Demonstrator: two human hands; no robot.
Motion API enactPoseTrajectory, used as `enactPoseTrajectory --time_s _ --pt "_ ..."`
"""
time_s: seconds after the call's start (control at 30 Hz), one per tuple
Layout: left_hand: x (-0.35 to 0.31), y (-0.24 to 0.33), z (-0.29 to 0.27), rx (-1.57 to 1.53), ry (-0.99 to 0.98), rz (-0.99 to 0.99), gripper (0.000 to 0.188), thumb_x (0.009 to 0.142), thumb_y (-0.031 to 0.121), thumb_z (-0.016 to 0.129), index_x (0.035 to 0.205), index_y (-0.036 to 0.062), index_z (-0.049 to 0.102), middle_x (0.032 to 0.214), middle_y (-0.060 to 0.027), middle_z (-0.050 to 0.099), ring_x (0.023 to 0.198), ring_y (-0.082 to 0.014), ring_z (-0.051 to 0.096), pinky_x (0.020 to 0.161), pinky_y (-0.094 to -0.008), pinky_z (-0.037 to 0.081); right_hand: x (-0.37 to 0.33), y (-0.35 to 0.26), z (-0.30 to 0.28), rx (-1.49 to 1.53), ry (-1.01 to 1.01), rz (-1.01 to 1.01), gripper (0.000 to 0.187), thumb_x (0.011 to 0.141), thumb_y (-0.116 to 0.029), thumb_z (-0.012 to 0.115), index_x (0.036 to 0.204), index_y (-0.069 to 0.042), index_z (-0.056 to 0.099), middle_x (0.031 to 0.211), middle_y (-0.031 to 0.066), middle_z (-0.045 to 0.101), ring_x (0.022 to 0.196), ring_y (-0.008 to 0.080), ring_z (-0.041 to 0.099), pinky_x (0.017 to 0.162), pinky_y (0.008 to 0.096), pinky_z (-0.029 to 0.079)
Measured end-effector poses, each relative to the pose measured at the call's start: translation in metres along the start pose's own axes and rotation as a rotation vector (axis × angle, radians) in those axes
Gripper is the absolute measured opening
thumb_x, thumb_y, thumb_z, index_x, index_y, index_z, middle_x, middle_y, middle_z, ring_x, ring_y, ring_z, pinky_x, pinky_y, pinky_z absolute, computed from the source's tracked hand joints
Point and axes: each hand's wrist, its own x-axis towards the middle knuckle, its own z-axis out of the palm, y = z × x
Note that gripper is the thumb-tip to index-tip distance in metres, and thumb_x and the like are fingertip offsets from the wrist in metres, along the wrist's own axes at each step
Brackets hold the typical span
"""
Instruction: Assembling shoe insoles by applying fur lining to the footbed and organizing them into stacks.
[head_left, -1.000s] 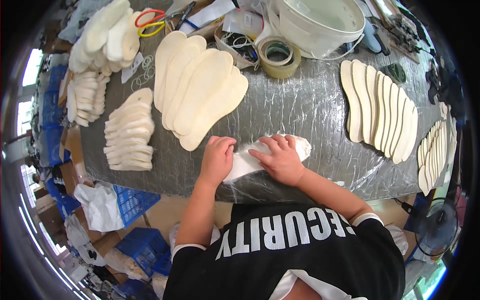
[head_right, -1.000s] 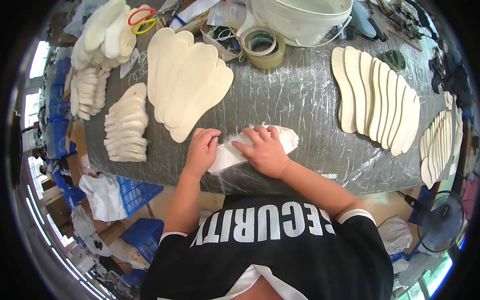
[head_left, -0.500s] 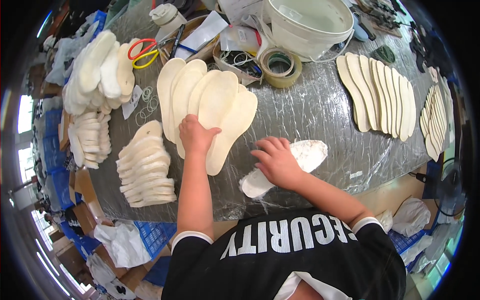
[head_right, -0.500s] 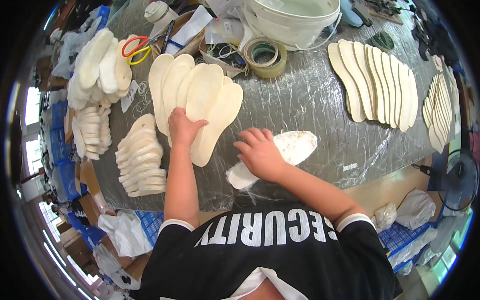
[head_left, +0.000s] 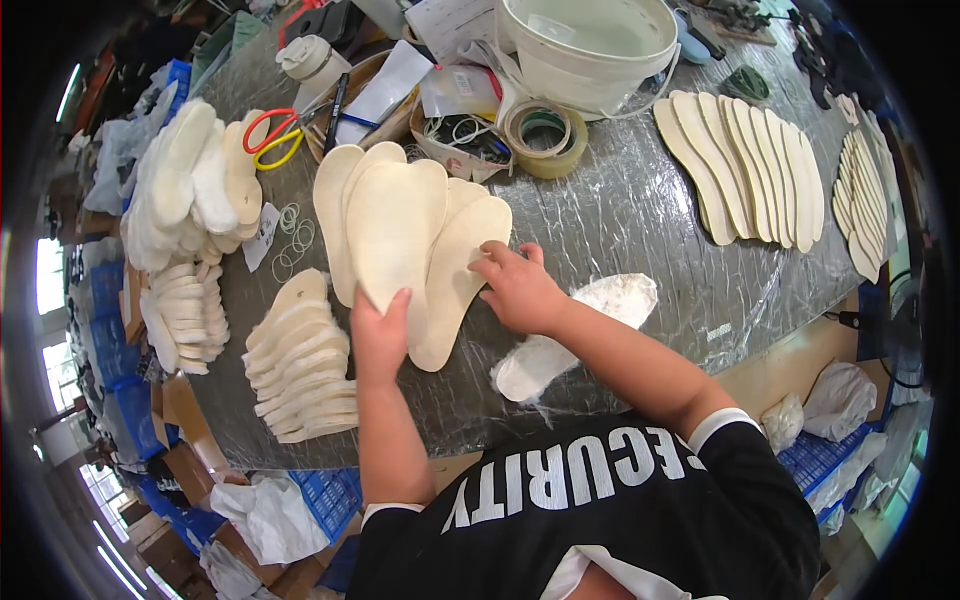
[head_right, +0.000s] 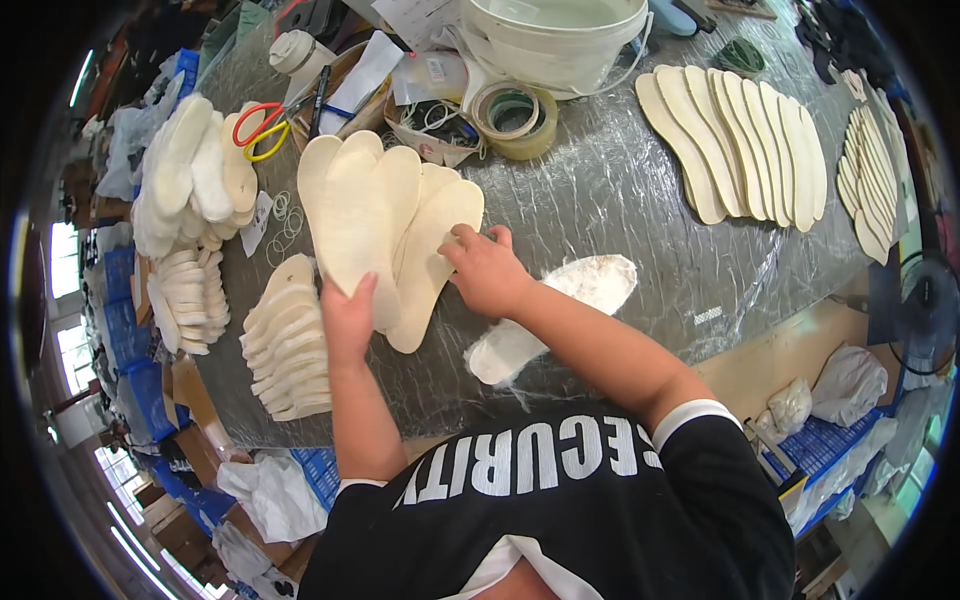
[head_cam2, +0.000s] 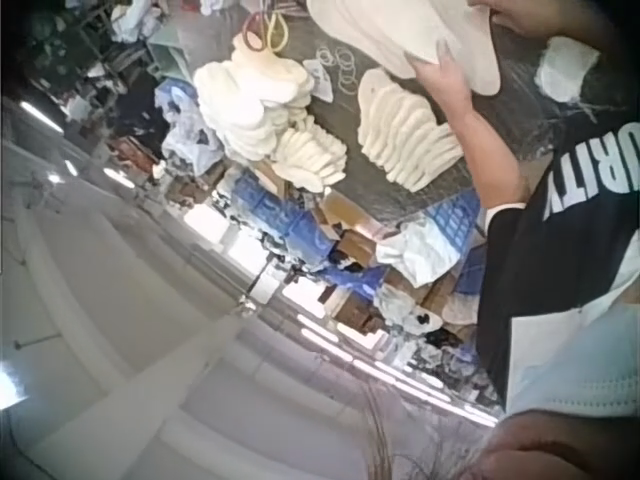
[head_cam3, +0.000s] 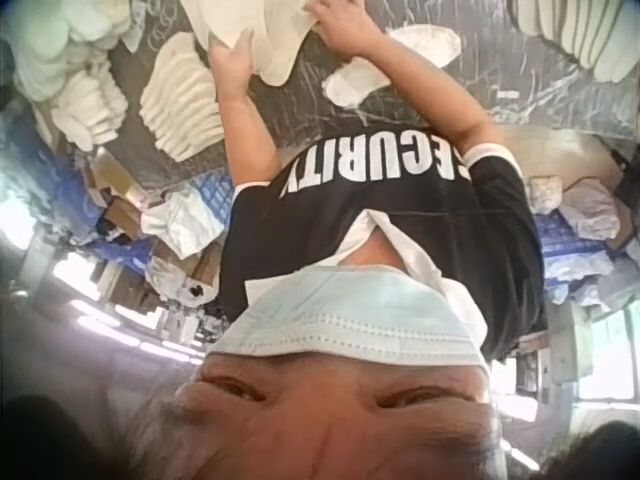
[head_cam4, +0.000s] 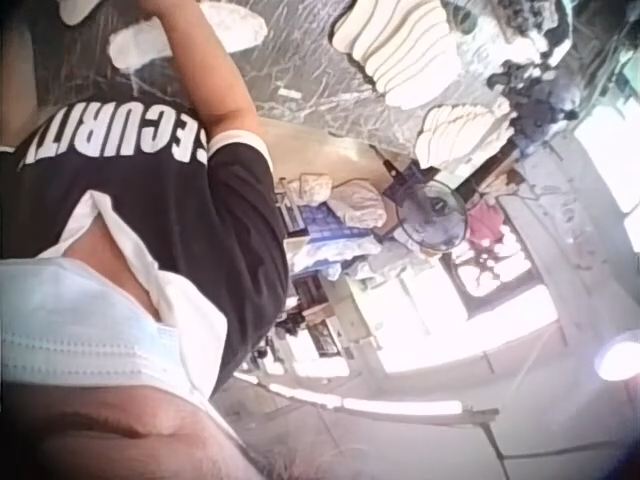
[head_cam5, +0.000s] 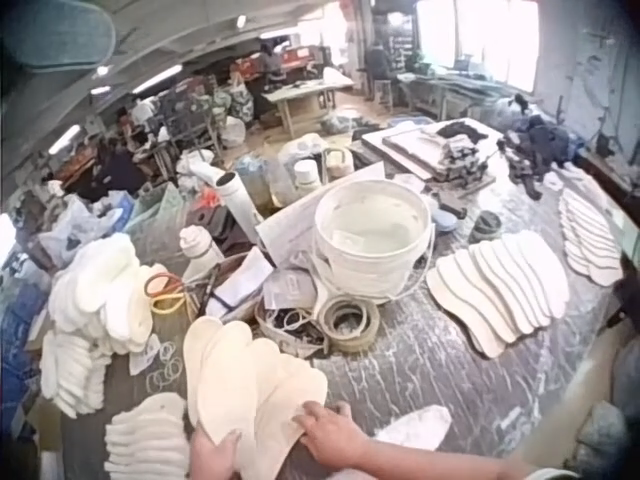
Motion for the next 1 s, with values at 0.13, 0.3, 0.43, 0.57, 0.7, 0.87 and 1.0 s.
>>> enactPoseTrajectory --time_s 0.13,0.3,0.43,0.57,0.7,0.87,1.0 --pt "-0.004 0.012 -0.027 -0.338 -0.268 -0.204 0.024 0.085 0.006 0.051 0.105 -0.0057 0.056 0.1 -0.0145 0.063 0.088 -0.017 0.06 0.078 -0.03 0.046 -0.008 -0.001 -0.005 -0.01 0.291 -0.137 0.036 0.074 -0.011 0.064 0.108 -0.007 0.052 0.103 0.0119 0.054 0.102 0.0271 0.051 0.09 0.0433 0.033" --pt "-0.015 0.02 -0.027 -0.035 -0.217 -0.178 0.028 0.088 0.006 0.043 0.111 -0.0058 0.054 0.105 -0.0131 0.061 0.096 -0.0204 0.058 0.085 -0.0316 0.044 -0.026 -0.013 -0.002 0.597 0.091 -0.015 0.043 0.074 -0.014 0.067 0.112 -0.004 0.05 0.106 0.0131 0.054 0.1 0.0288 0.052 0.092 0.0384 0.036" --pt "-0.028 0.017 -0.007 -0.189 -0.441 0.011 0.031 0.088 0.003 0.039 0.115 -0.0081 0.049 0.111 -0.015 0.058 0.105 -0.0239 0.054 0.095 -0.0342 0.039 -0.032 -0.023 -0.007 0.848 -0.025 -0.006 0.066 0.074 -0.021 0.07 0.127 -0.002 0.036 0.122 0.02 0.045 0.114 0.0321 0.044 0.099 0.039 0.033" --pt "-0.028 -0.002 -0.012 -0.627 -0.286 -0.111 0.038 0.086 0.006 0.041 0.121 -0.0099 0.037 0.113 -0.019 0.052 0.104 -0.032 0.053 0.095 -0.043 0.04 -0.04 -0.021 0.011 0.147 -0.187 -0.097 0.071 0.074 -0.033 0.068 0.13 -0.003 0.034 0.133 0.0189 0.036 0.123 0.0316 0.035 0.101 0.0485 0.028" --pt "-0.033 0.008 -0.056 -0.831 -0.208 0.062 0.055 0.085 0.032 0.052 0.122 -0.0054 0.036 0.112 -0.0149 0.048 0.1 -0.0255 0.049 0.089 -0.0388 0.04 -0.04 -0.026 0.011 -0.061 -0.317 -0.054 0.067 0.076 -0.036 0.065 0.13 -0.008 0.037 0.128 0.0162 0.04 0.12 0.0294 0.039 0.099 0.054 0.026" --pt "-0.057 0.041 -0.066 0.025 -0.292 0.157 0.076 0.073 0.05 0.065 0.119 -0.0033 0.038 0.113 -0.0115 0.044 0.098 -0.0217 0.044 0.086 -0.0342 0.038 -0.047 -0.018 0.012 0.828 -0.08 -0.024 0.066 0.078 -0.036 0.063 0.132 -0.011 0.035 0.129 0.0141 0.038 0.114 0.0286 0.045 0.096 0.0448 0.034" --pt "-0.09 0.063 -0.006 0.807 -0.442 0.479 0.08 0.053 0.017 0.08 0.118 0.001 0.035 0.114 -0.0217 0.043 0.102 -0.0357 0.045 0.087 -0.0435 0.037 -0.078 -0.009 -0.023 2.109 -0.096 0.121 0.061 0.087 -0.032 0.056 0.137 -0.014 0.027 0.135 0.0088 0.036 0.119 0.0228 0.043 0.095 0.0447 0.039"
